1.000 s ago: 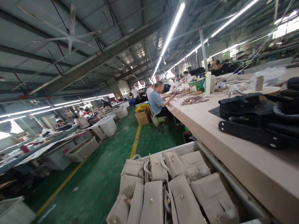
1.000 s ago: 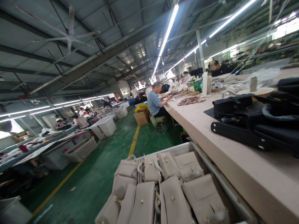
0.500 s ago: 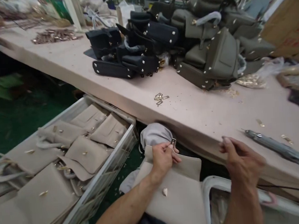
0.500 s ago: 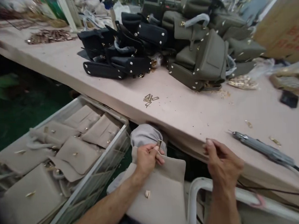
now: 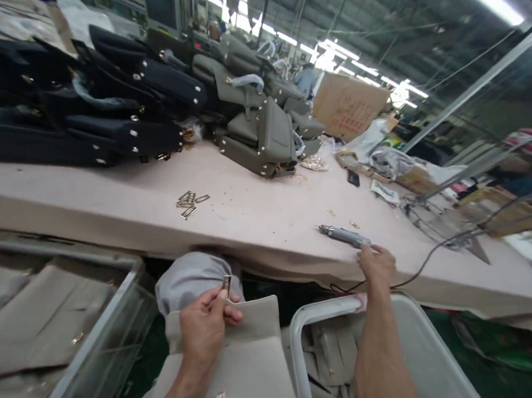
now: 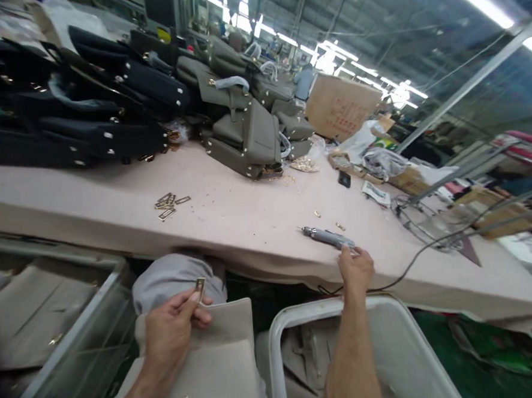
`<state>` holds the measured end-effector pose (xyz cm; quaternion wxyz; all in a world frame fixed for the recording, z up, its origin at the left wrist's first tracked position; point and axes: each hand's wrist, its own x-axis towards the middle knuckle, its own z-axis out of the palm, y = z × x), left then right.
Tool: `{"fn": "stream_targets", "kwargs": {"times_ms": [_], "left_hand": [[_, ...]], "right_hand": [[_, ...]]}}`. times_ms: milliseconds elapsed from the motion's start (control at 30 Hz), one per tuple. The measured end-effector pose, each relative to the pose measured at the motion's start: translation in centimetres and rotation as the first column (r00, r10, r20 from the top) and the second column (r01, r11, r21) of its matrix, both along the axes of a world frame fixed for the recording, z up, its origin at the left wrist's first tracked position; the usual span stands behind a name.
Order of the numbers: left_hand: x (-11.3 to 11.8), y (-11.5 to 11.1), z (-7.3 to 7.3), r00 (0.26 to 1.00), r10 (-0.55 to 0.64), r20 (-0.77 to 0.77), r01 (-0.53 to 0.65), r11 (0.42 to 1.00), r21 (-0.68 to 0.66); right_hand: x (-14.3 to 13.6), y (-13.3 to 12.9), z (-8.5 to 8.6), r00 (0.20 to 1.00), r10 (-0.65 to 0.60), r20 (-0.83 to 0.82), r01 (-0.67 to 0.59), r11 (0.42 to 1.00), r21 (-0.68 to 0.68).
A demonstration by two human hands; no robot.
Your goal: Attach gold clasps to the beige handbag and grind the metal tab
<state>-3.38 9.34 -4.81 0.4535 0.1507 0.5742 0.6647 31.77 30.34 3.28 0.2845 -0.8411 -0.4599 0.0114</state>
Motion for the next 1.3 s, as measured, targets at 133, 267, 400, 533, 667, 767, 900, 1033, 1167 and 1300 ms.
{"fn": "stream_targets", "kwargs": {"times_ms": [133,267,400,533,667,767,900,1033,1167,1300], "left_hand": [[0.0,-0.2,0.4,1.0,0.002,0.021,-0.002,1.0,0.0],[0.1,-0.2,0.7,1.0,0.009,0.012,-0.009,1.0,-0.011],[0.0,-0.1,0.4,1.0,0.011,0.028,-0.011,1.0,-0.007],[0.0,-0.4,0.2,0.999,-0.039,0.012,0.039,0.999,0.02],[0.1,-0.5,0.1,0.999,-0.032,0.015,0.032,0.999,0.03],[0.0,-0.4,0.0,0.999,-0.027,0.022,0.026,0.999,0.033],[-0.2,-0.5,-0.3,0.998,-0.057,0.026,0.056,0.996,0.067],[-0.1,-0.6,-0.5,0.998,-0.066,0.016,0.065,0.995,0.072],[0.0,-0.6,-0.5,0.998,-0.07,0.009,0.069,0.995,0.078],[0.0,-0.6,-0.3,0.998,-0.065,0.007,0.065,0.995,0.075]], "right_hand": [[-1.1,3.0,0.2,0.996,-0.054,0.071,0.057,0.997,-0.05],[-3.0,4.9,0.3,0.99,-0.135,0.037,0.137,0.989,-0.057],[-4.2,6.3,-0.1,0.969,-0.233,-0.087,0.234,0.972,0.005],[-5.5,7.8,-0.5,0.9,-0.25,-0.357,0.325,0.931,0.167],[-6.9,9.1,-0.8,0.714,-0.038,-0.699,0.364,0.873,0.325],[-7.2,8.9,-1.0,0.522,0.208,-0.828,0.328,0.847,0.419],[-7.0,7.2,-1.5,0.25,0.467,-0.849,0.23,0.823,0.52],[-6.7,6.1,-2.2,-0.107,0.587,-0.802,0.161,0.807,0.569],[-7.0,6.5,-2.3,-0.21,0.577,-0.789,0.168,0.816,0.553],[-8.3,7.5,-2.3,-0.338,0.588,-0.735,0.216,0.808,0.548]]}}
